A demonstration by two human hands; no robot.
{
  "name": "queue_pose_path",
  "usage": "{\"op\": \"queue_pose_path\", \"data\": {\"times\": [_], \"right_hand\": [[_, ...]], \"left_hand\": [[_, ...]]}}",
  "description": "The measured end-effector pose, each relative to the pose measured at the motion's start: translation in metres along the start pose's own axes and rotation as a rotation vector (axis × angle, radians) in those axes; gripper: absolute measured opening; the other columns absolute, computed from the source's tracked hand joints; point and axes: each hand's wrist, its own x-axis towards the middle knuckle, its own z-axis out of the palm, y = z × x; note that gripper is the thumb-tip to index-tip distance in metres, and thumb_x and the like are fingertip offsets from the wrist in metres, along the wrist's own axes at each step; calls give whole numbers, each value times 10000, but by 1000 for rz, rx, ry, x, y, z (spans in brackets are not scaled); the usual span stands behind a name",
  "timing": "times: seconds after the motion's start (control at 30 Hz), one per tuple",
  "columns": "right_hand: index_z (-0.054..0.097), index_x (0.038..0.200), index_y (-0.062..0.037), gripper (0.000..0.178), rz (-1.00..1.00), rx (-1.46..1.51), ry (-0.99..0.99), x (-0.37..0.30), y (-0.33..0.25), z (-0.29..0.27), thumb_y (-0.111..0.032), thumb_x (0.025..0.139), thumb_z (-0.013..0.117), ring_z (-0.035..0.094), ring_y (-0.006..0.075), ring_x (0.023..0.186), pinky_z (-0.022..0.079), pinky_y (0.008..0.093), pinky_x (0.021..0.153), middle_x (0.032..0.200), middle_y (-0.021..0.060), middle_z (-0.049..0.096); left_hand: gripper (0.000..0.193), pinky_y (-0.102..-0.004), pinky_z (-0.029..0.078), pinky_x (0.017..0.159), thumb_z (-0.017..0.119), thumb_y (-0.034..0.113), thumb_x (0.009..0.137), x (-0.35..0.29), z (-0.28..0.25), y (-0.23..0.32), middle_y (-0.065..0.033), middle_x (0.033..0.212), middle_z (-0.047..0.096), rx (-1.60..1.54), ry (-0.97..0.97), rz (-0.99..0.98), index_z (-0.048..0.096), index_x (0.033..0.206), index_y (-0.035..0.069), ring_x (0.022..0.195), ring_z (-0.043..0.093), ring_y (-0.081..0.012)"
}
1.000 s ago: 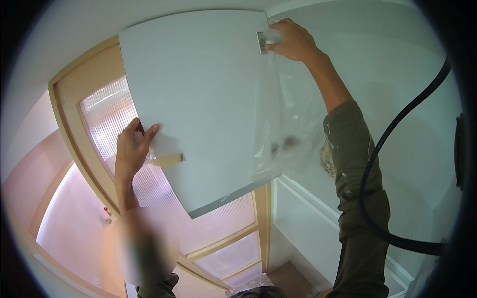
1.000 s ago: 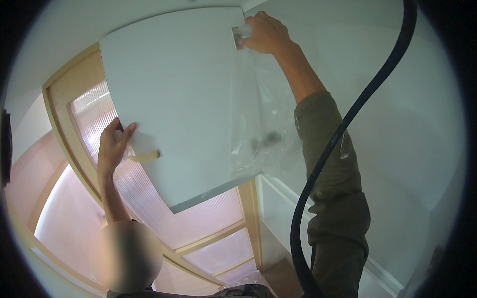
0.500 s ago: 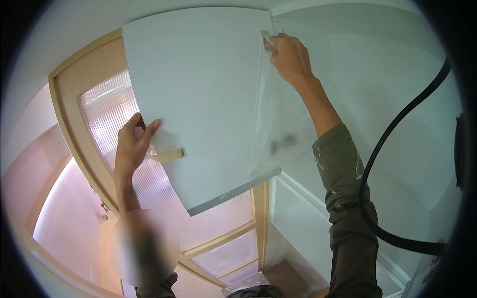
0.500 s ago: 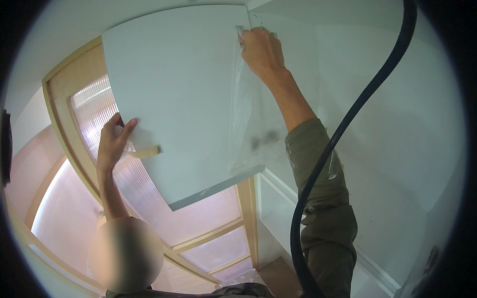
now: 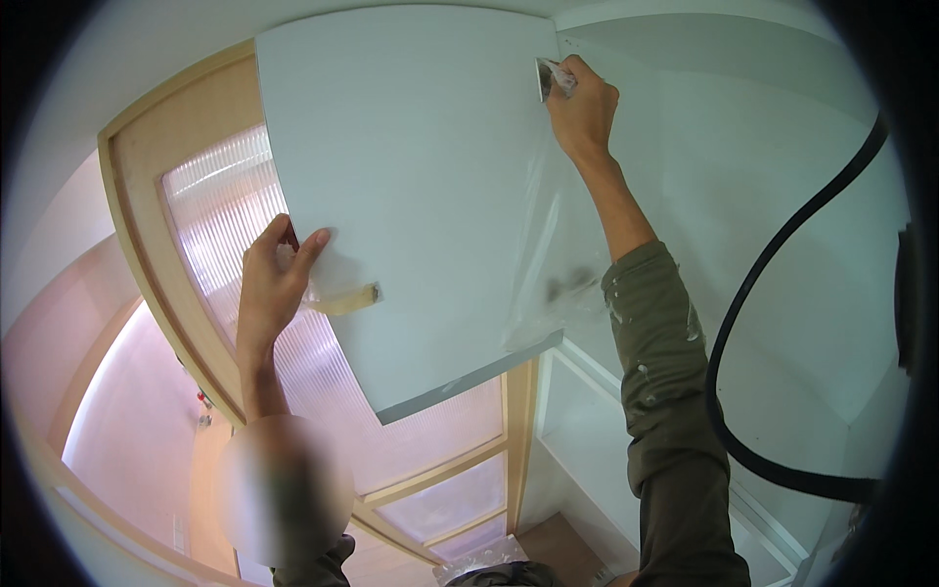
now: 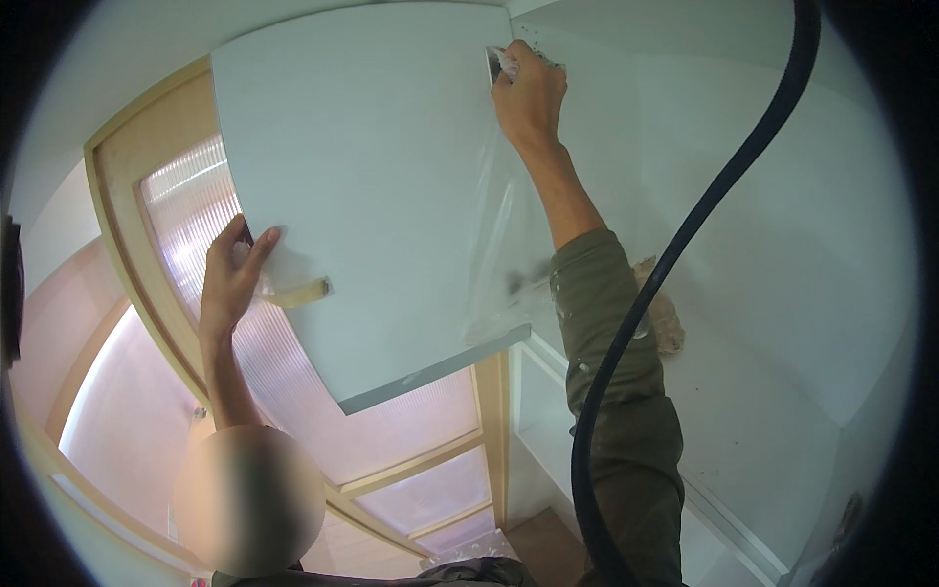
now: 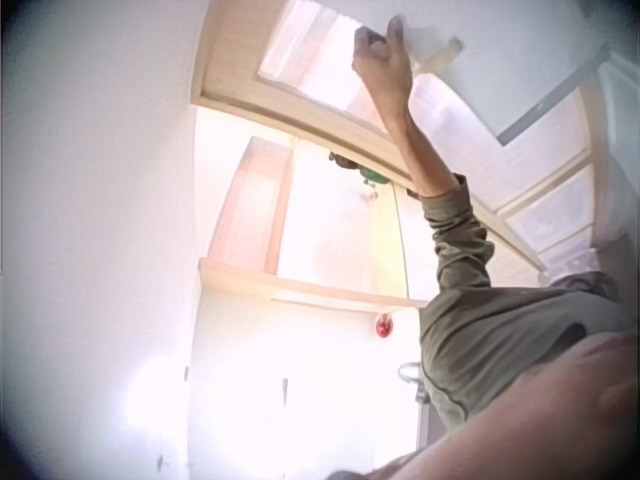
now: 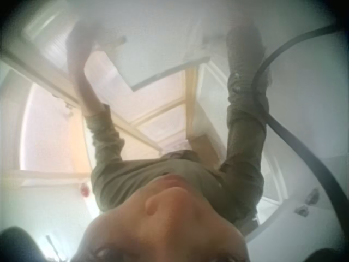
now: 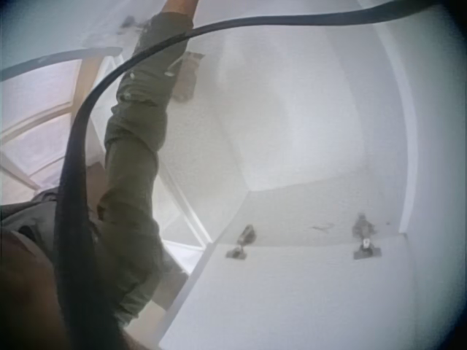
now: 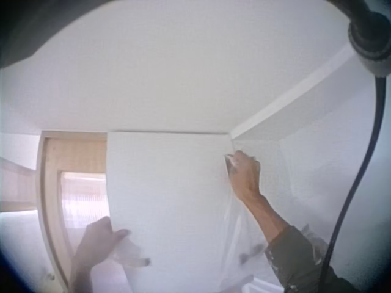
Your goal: The person removes protective plastic film from a white cabinet door and aligns it with the hinges. They then use a utility knife to trim the film along the door edge and handle area.
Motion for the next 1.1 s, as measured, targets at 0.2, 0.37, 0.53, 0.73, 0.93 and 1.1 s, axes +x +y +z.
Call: {"op": "queue_pose_path", "data": {"times": [0.2,0.37,0.53,0.73,0.93,1.1], "right_hand": [[660,896,5,95,32,50,-2,-16,-17,-8,59,818,658,703,341,803,538,388,739,838,172,725],[636,971,26,143,97,213,88,-44,-20,-23,61,832,648,720,278,743,552,356,678,799,152,714],[527,1150,38,324,320,490,130,-30,-16,-29,-26,878,691,711,261,661,556,344,612,829,166,707],[537,1142,20,366,29,89,111,-22,-23,-23,-156,892,738,687,332,649,563,423,679,848,198,695],[596,864,-17,220,263,109,-169,-31,-17,-11,-171,898,749,656,333,634,511,457,641,692,177,659],[591,834,-17,228,320,81,-114,-50,-1,-34,-181,926,720,638,303,598,491,425,607,640,170,627]], "left_hand": [[379,-298,461,606,737,346,944,0,-1,1,-56,721,572,5,-9,-32,636,898,-17,670,542,-127],[406,-306,463,609,733,379,945,4,-4,1,-59,732,571,23,-36,-43,636,901,-13,664,541,-134],[406,-311,470,617,724,384,951,4,-4,-1,-63,742,577,-25,-40,-15,633,910,-10,671,551,-143],[407,-315,474,620,728,379,949,3,-4,2,-65,745,580,-17,-33,-53,630,912,-14,671,555,-144],[395,-313,470,609,721,373,957,4,-3,2,-58,735,573,-5,-22,-31,625,899,-6,663,553,-139],[394,-309,473,610,719,377,958,3,-4,2,-57,735,573,-5,-26,-28,637,917,-6,664,560,-138]]}}
